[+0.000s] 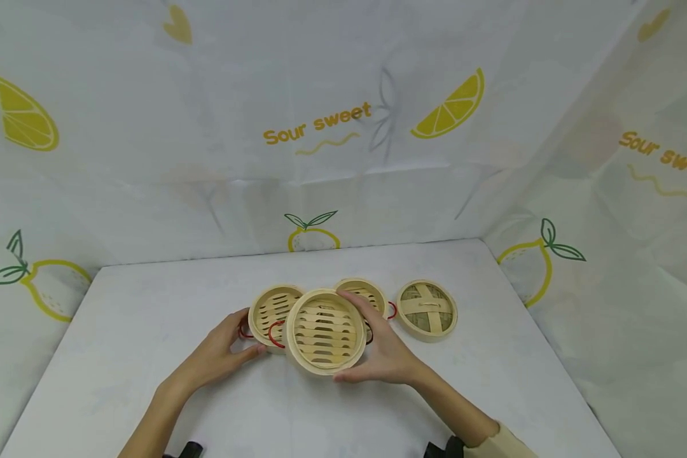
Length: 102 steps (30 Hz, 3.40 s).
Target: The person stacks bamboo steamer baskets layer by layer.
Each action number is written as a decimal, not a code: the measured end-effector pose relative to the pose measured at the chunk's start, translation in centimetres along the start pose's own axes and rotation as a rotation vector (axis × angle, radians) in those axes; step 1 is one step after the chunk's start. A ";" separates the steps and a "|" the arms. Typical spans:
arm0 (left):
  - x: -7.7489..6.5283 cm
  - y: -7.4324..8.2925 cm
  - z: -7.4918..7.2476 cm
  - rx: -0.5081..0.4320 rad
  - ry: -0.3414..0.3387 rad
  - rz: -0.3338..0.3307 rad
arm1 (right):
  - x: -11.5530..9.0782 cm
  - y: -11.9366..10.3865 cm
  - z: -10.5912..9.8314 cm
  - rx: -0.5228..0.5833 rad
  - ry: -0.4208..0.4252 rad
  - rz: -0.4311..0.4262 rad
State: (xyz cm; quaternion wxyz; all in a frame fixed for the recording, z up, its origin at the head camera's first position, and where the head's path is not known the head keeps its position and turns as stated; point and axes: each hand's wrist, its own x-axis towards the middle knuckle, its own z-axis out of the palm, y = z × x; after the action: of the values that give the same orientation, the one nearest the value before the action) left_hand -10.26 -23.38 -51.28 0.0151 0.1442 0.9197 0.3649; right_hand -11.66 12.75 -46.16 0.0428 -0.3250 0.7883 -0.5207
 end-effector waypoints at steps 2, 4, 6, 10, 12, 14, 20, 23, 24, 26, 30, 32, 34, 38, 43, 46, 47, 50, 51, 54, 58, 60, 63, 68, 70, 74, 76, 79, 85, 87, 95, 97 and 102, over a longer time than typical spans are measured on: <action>0.0 0.0 0.0 -0.005 0.000 -0.002 | 0.2 0.0 0.1 -0.005 -0.001 0.000; 0.0 -0.1 0.0 -0.005 0.001 -0.003 | 0.4 0.0 0.2 -0.011 0.000 -0.003; 0.0 -0.1 0.0 -0.009 0.002 -0.002 | 0.6 0.1 0.3 -0.015 0.001 0.001; 0.0 -0.1 0.0 -0.010 0.005 0.004 | 0.9 0.2 0.4 -0.031 -0.001 0.013; 0.0 -0.1 0.0 -0.008 0.006 0.006 | 1.1 0.2 0.5 -0.030 -0.005 0.018; 0.0 -0.1 0.0 -0.004 0.007 0.006 | 1.3 0.2 0.5 -0.033 -0.011 0.018; 0.0 0.0 0.1 0.009 0.012 0.006 | 1.9 0.2 0.7 -0.011 -0.022 0.000; 0.0 0.1 0.1 0.008 0.010 0.004 | 2.2 0.2 0.8 0.000 -0.025 -0.002; 0.0 0.1 0.1 0.006 0.007 0.000 | 2.4 0.3 0.8 -0.005 -0.025 -0.003; 0.0 0.1 0.1 0.000 0.000 -0.007 | 2.6 0.3 0.9 -0.008 -0.023 -0.007; 0.0 0.1 0.1 -0.008 -0.008 -0.014 | 3.1 0.7 1.2 -0.003 -0.025 -0.009; 0.0 0.1 0.1 -0.006 -0.007 -0.011 | 3.3 0.8 1.4 0.005 -0.028 -0.006; 0.0 0.1 0.1 -0.001 -0.003 -0.006 | 3.5 0.8 1.5 0.010 -0.032 -0.002; -0.1 0.2 0.0 0.000 -0.001 0.000 | 3.8 1.0 1.7 0.009 -0.036 0.009; -0.2 0.1 -0.1 -0.009 -0.004 -0.001 | 4.3 0.9 1.9 0.024 -0.049 0.031; -0.2 0.2 -0.1 -0.007 -0.007 -0.009 | 4.6 0.9 2.1 0.032 -0.060 0.037; -0.1 0.2 -0.1 -0.005 -0.008 -0.010 | 4.7 0.9 2.2 0.035 -0.064 0.037; -0.1 0.2 -0.1 0.003 -0.009 -0.016 | 4.9 1.0 2.4 0.032 -0.070 0.035; -0.2 0.2 -0.1 0.003 -0.011 -0.017 | 4.9 1.0 2.5 0.034 -0.071 0.034; -0.2 0.2 -0.1 -0.006 -0.016 -0.018 | 5.1 1.1 2.8 0.037 -0.068 0.029; -0.3 0.2 -0.1 -0.021 -0.017 -0.010 | 5.3 1.2 3.0 0.033 -0.066 0.020; -0.3 0.2 -0.2 -0.024 -0.014 -0.006 | 5.5 1.2 3.1 0.035 -0.067 0.023; -0.3 0.1 -0.1 -0.021 -0.013 0.001 | 5.8 1.3 3.2 0.039 -0.067 0.029; -0.3 0.1 -0.1 -0.023 -0.007 0.005 | 6.2 1.4 3.6 0.042 -0.077 0.038; -0.3 0.2 -0.1 -0.027 -0.005 0.001 | 6.3 1.4 3.7 0.044 -0.084 0.041; -0.3 0.2 -0.1 -0.031 -0.004 -0.001 | 6.5 1.5 3.8 0.034 -0.093 0.051; -0.3 0.2 -0.1 -0.030 -0.002 -0.001 | 6.6 1.5 3.8 0.030 -0.096 0.057; -0.3 0.1 -0.1 -0.033 -0.006 -0.006 | 6.9 1.5 3.9 0.020 -0.097 0.067; -0.2 -0.1 0.1 -0.059 -0.009 0.007 | 7.4 1.5 4.0 -0.001 -0.096 0.073; -0.2 -0.2 0.2 -0.070 -0.001 0.024 | 7.5 1.5 4.1 0.006 -0.100 0.077; 0.1 -0.3 0.2 -0.078 0.007 0.057 | 8.0 1.8 4.4 0.017 -0.116 0.096; 0.1 -0.3 0.3 -0.066 0.010 0.055 | 8.1 1.8 4.5 0.026 -0.120 0.104; 0.0 -0.3 0.3 -0.047 0.012 0.043 | 8.4 1.9 4.6 0.038 -0.123 0.111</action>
State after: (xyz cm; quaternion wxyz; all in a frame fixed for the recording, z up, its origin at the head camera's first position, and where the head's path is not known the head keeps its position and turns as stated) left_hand -10.30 -23.40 -51.76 0.0052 0.1615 0.9075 0.3877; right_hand -17.25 4.89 -47.55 0.1259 -0.3114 0.7909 -0.5116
